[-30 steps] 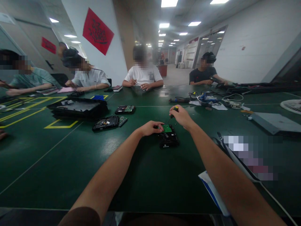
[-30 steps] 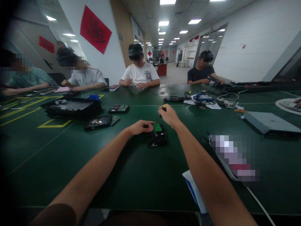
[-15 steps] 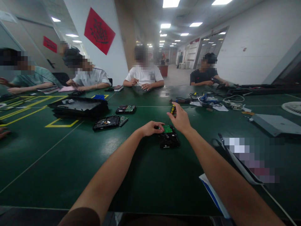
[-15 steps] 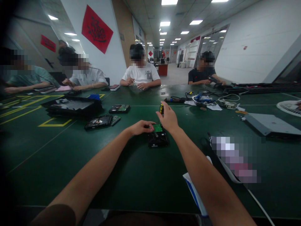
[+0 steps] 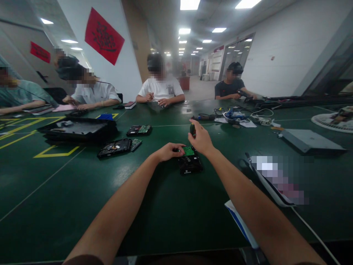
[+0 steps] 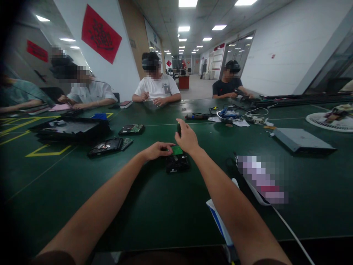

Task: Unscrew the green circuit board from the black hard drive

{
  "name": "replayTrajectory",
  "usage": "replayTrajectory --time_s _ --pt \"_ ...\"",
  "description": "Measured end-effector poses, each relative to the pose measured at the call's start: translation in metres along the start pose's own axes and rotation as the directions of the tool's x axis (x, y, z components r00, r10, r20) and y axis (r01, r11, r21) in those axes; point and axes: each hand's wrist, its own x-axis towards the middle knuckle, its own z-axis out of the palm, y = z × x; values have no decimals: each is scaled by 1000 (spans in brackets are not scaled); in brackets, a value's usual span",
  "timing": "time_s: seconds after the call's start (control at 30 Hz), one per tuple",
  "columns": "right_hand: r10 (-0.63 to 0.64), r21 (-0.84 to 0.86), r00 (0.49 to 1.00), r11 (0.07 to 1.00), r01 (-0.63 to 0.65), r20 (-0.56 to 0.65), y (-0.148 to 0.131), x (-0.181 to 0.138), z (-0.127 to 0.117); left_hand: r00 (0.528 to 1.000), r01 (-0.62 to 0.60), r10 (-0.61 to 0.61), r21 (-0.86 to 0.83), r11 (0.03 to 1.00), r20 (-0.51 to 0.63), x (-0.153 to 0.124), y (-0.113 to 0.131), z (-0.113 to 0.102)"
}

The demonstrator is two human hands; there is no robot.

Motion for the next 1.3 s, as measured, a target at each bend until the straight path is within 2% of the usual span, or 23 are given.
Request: replayTrajectory --time_s 0.33,0.47,0.57,0.67,0.73,0.77,0.8,0.87,1.03,1.3 --pt "-12 43 997 999 15 -70 1 2 -3 999 33 -32 7 999 -31 -2 8 2" --pt "-10 30 985 999 15 -171 -11 6 -15 999 40 -40 16 999 -28 -3 10 3" --pt "-3 7 970 1000 5 -243 -9 12 -25 998 48 -48 7 999 -34 -3 9 3" --pt "98 -64 954 991 -120 -282 10 17 -30 998 47 -47 -17 999 -39 -3 8 2" --pt "255 -158 943 944 -291 -213 29 16 -29 998 45 -46 -23 999 -31 -3 8 2" --pt "349 -210 928 905 -370 -129 39 14 -27 999 43 -44 -24 999 -31 -3 7 2" --pt "416 -257 909 875 -411 -37 49 12 -23 998 42 -44 -26 999 -44 -3 7 2" --pt "484 -363 866 835 -413 128 64 4 -14 997 43 -45 -31 999 -57 -3 6 2" --pt "504 -422 833 822 -382 228 78 -12 6 998 38 -40 -34 999 -58 -3 7 2" --pt "442 -402 832 866 -297 337 88 -19 14 996 79 -79 -3 997 -32 2 11 -2"
